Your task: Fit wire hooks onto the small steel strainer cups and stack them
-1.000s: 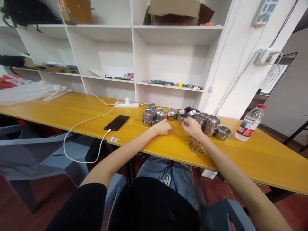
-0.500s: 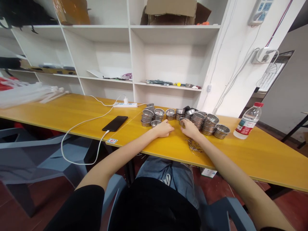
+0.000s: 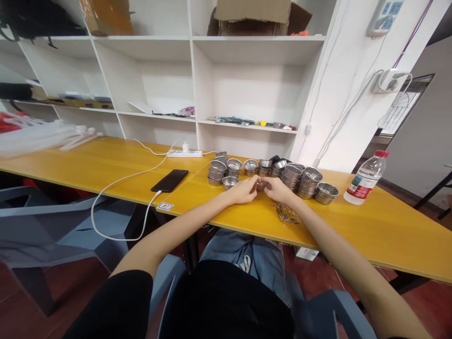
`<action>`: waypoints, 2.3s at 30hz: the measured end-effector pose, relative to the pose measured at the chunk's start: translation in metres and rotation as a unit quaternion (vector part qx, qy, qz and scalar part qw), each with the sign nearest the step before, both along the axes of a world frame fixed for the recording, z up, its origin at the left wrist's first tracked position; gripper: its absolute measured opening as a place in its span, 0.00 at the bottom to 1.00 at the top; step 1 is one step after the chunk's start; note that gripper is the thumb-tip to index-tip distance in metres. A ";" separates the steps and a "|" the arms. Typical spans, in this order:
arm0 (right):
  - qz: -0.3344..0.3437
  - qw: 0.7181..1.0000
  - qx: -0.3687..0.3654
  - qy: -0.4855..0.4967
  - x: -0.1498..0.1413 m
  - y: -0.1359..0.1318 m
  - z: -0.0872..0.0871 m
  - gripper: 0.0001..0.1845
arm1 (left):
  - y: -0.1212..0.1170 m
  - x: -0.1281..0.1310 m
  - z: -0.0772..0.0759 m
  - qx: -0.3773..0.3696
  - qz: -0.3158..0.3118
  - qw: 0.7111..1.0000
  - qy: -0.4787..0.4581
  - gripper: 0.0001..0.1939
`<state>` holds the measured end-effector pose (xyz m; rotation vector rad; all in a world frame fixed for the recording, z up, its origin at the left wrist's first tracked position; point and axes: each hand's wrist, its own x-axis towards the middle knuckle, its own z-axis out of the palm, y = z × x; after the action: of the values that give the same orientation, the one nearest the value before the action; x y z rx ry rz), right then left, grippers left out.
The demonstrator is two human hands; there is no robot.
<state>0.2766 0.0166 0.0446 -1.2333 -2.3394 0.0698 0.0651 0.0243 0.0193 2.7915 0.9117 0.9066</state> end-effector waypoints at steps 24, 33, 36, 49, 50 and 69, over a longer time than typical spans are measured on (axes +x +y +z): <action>-0.249 0.928 -0.251 -0.116 0.029 -0.021 0.042 0.19 | -0.004 0.006 -0.001 0.029 0.055 0.998 0.031 0.23; -0.268 0.926 -0.245 -0.105 0.027 -0.016 0.039 0.15 | -0.003 0.005 -0.001 -0.007 0.024 0.999 0.024 0.23; -0.265 0.935 -0.207 -0.111 0.027 -0.014 0.036 0.14 | -0.003 0.005 -0.001 -0.007 0.018 1.000 0.023 0.22; -0.203 0.979 -0.024 -0.023 0.016 -0.018 0.037 0.08 | 0.000 0.004 -0.004 -0.005 0.003 1.000 0.007 0.22; -0.194 0.981 -0.006 -0.015 0.015 -0.019 0.038 0.07 | 0.000 0.004 -0.004 -0.007 0.000 1.000 0.001 0.22; -0.041 0.981 0.017 0.187 0.004 -0.011 0.025 0.09 | 0.002 0.005 -0.005 0.015 -0.085 0.993 -0.085 0.37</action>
<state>0.2803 0.0052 0.0700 -1.1838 -1.9573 0.2142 0.0700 0.0262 0.0139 2.7116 0.6297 1.1170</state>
